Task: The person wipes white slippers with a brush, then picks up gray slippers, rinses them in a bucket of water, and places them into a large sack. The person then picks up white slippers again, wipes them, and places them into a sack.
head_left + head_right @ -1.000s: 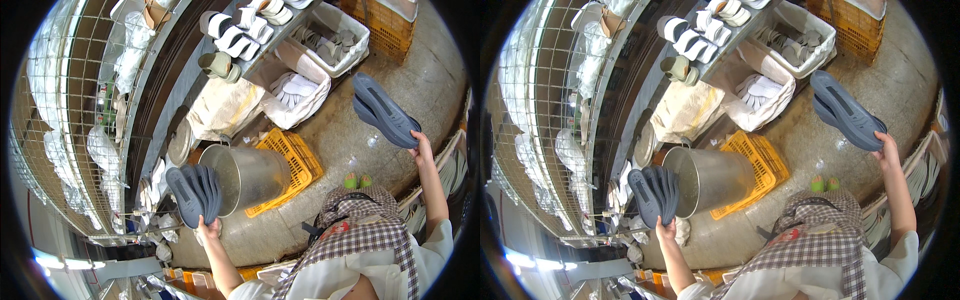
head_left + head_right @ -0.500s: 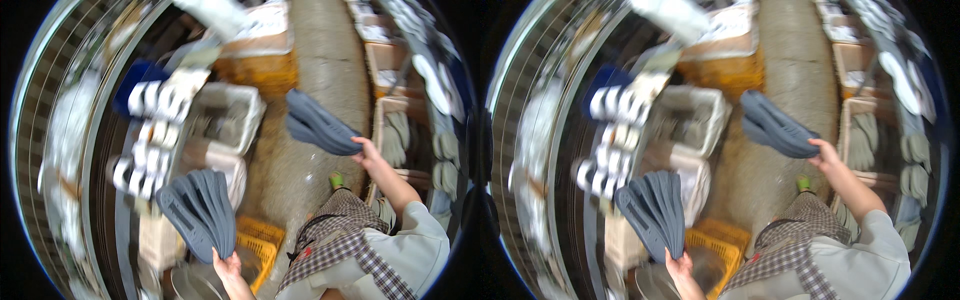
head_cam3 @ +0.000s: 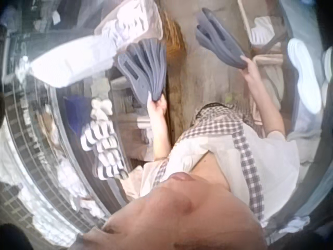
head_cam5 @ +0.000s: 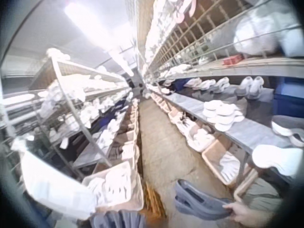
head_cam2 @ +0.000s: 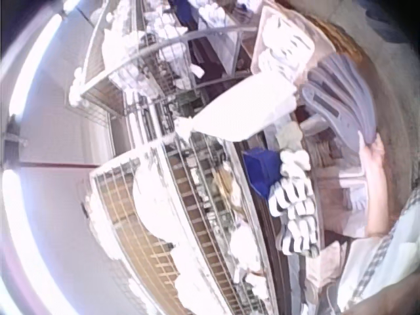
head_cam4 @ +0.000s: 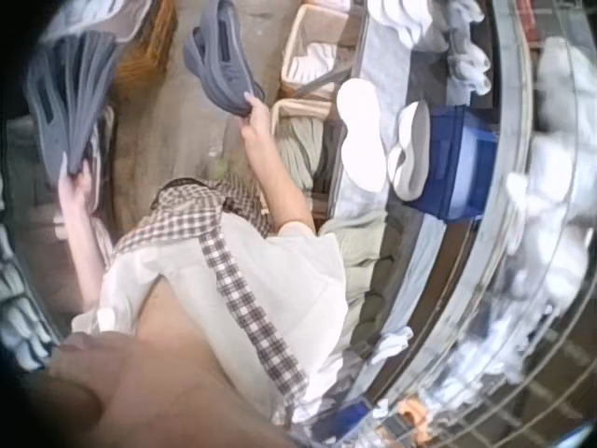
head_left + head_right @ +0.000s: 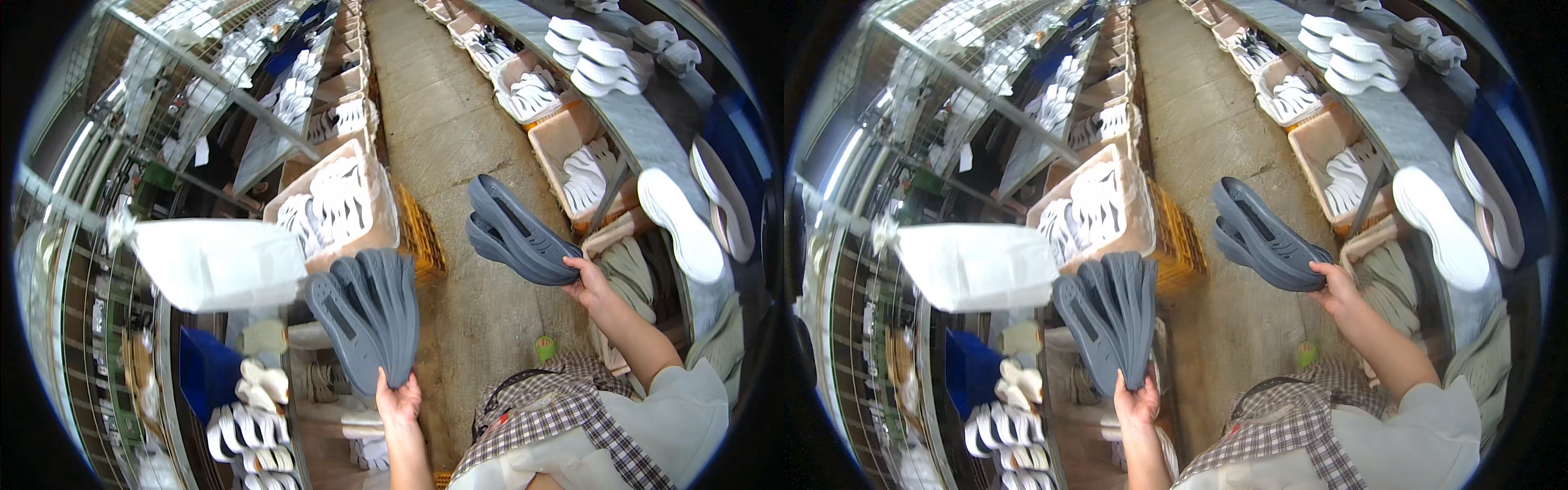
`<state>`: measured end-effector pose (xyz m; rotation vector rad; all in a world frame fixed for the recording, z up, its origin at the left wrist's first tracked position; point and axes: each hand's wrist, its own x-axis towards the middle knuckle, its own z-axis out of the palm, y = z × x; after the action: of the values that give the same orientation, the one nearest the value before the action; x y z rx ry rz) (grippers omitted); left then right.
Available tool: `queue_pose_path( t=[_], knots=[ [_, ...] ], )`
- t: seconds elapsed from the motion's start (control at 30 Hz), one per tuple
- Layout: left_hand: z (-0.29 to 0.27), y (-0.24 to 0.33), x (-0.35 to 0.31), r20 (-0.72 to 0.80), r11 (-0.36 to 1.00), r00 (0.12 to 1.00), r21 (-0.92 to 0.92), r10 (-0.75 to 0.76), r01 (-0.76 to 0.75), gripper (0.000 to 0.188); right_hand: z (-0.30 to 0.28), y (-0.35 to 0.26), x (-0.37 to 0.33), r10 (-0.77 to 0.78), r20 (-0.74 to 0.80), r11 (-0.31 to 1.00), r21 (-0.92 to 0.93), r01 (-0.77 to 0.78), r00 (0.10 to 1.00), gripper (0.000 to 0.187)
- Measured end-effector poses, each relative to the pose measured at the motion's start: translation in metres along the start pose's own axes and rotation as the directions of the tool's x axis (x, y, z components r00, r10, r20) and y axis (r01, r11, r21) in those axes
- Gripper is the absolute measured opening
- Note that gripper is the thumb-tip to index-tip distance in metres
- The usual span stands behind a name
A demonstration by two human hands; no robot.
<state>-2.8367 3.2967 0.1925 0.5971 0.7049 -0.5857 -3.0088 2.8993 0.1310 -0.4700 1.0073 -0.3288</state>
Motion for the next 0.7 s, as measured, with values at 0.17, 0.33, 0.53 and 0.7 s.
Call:
queue_pose_path(
  t=[0.17, 0.33, 0.53, 0.7],
  knots=[
    [0.158, -0.007, 0.122, 0.098, 0.994, 0.994, 0.101, -0.047, 0.037, 0.035, 0.042, -0.068, 0.105, -0.012, -0.05, 0.986, 0.166, 0.02, 0.999, 0.052],
    [0.283, -0.004, 0.257, 0.222, 0.982, 0.964, 0.15, -0.149, 0.118, 0.038, 0.093, -0.135, 0.213, -0.058, -0.119, 0.961, 0.263, 0.088, 0.991, 0.053],
    [0.438, 0.0, 0.405, 0.154, 0.983, 0.976, 0.121, -0.154, 0.136, 0.032, 0.185, -0.232, 0.319, -0.093, -0.159, 0.898, 0.413, 0.152, 0.983, 0.043],
    [0.551, 0.011, 0.535, 0.133, 0.978, 0.982, 0.181, -0.133, 0.108, 0.031, 0.24, -0.302, 0.417, -0.104, -0.199, 0.853, 0.486, 0.19, 0.975, 0.038]
  ],
)
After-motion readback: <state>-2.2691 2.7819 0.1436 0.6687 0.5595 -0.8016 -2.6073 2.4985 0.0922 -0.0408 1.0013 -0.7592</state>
